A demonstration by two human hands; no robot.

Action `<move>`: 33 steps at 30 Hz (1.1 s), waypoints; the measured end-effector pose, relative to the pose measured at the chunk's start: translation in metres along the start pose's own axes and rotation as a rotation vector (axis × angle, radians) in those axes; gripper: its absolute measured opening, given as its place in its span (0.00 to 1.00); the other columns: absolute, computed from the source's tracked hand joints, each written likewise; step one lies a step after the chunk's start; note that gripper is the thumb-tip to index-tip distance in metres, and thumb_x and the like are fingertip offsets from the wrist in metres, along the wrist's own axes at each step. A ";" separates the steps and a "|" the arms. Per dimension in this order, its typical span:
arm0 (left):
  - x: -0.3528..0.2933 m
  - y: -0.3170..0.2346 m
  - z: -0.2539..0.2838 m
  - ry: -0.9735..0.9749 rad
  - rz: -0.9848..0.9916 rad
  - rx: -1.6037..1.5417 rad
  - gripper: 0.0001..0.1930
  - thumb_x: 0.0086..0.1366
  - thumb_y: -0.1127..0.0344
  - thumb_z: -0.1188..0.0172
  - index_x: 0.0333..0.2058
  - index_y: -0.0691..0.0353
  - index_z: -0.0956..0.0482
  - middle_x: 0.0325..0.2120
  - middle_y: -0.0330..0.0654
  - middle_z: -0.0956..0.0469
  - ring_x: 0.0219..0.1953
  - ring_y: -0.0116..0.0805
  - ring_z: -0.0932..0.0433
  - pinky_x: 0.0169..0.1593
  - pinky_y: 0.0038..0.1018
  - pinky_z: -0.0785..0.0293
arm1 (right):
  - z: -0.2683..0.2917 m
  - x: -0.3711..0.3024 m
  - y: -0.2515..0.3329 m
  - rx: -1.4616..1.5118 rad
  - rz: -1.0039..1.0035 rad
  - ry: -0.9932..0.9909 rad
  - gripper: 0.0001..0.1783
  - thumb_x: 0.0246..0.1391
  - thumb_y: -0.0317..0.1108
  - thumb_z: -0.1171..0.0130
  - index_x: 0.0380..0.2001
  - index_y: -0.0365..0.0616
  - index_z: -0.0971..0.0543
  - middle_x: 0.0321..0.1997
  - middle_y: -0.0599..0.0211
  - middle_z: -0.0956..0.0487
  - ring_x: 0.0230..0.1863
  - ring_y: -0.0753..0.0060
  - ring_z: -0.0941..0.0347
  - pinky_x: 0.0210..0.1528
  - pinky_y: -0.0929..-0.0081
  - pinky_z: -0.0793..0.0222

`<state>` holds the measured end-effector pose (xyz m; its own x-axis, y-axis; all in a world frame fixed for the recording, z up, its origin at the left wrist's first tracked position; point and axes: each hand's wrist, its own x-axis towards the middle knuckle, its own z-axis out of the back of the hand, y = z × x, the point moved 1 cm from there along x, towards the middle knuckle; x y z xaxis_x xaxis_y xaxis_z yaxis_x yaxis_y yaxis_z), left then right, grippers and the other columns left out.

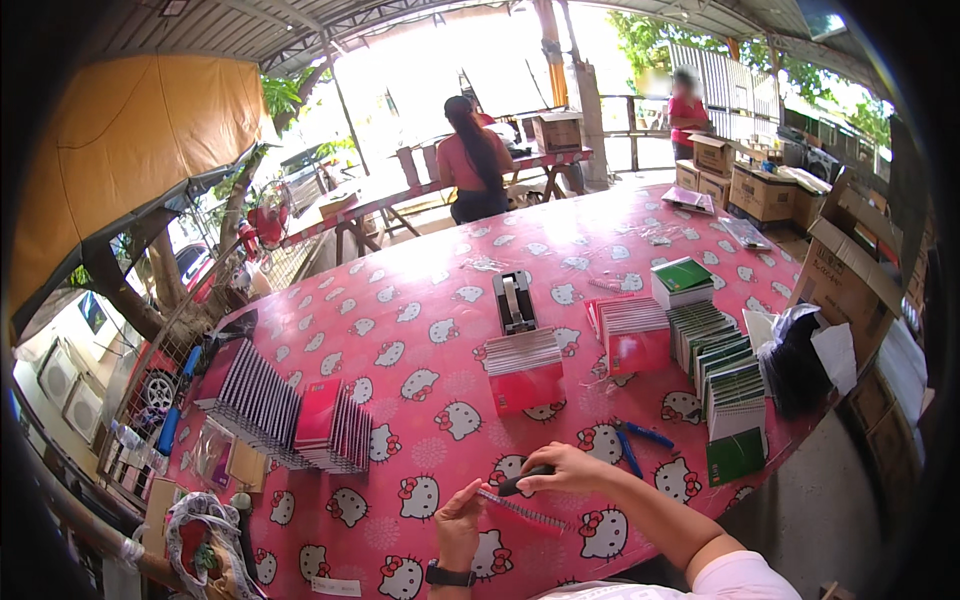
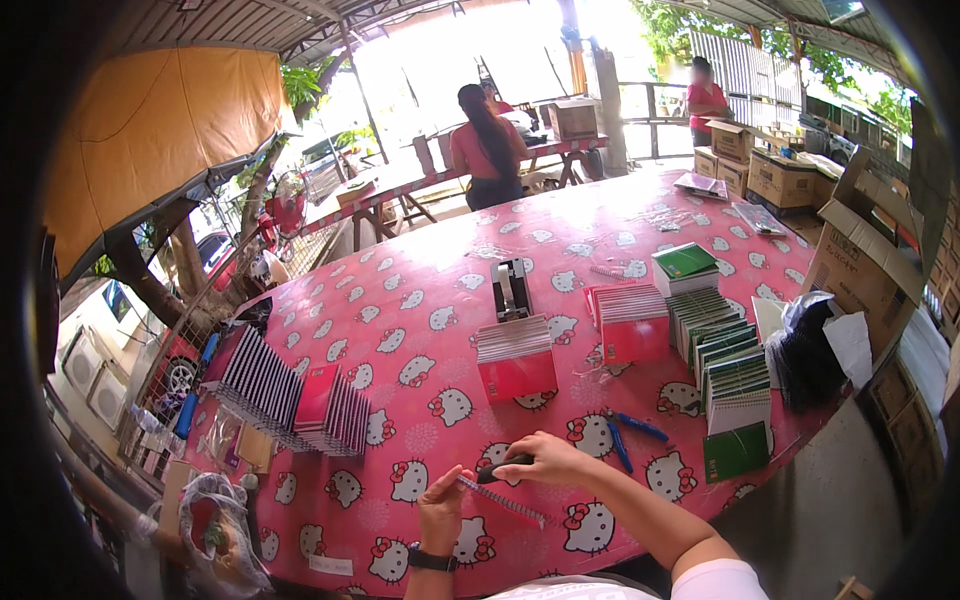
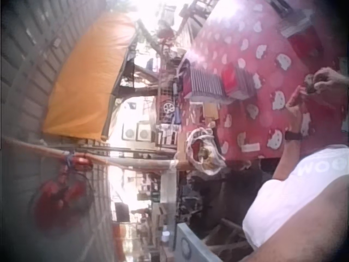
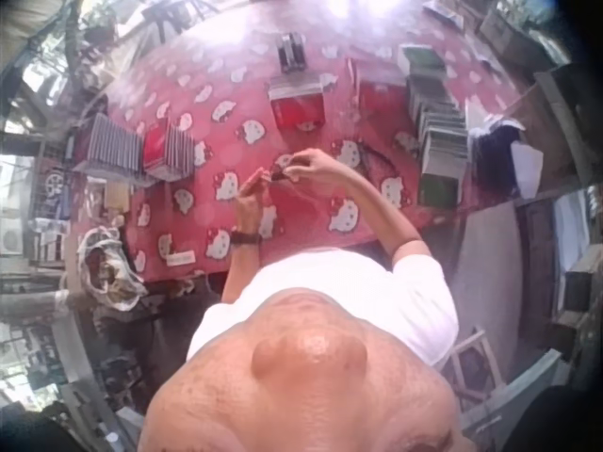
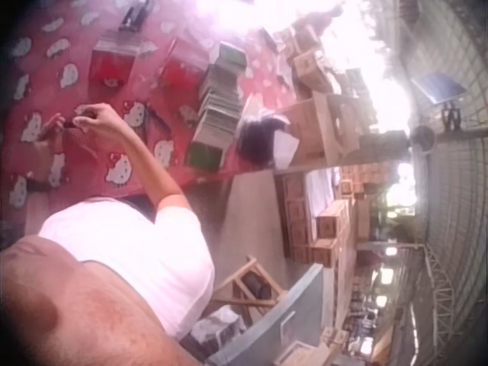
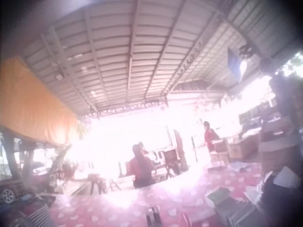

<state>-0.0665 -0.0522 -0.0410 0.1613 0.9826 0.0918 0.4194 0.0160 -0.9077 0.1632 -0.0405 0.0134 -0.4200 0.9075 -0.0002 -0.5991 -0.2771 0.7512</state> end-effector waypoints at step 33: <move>-0.002 -0.044 -0.039 0.098 -0.024 0.144 0.07 0.58 0.80 0.41 0.36 0.67 0.19 0.29 0.40 0.19 0.29 0.22 0.22 0.31 0.16 0.25 | -0.022 -0.029 0.069 0.249 0.258 -0.530 0.11 0.51 0.30 0.37 0.37 0.40 0.24 0.32 0.62 0.24 0.31 0.70 0.24 0.33 0.75 0.28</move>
<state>-0.0501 -0.0620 0.0149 0.2425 0.9590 0.1470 0.2931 0.0720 -0.9534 0.1188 -0.0928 0.0510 -0.0969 0.8719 0.4800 -0.3205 -0.4839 0.8143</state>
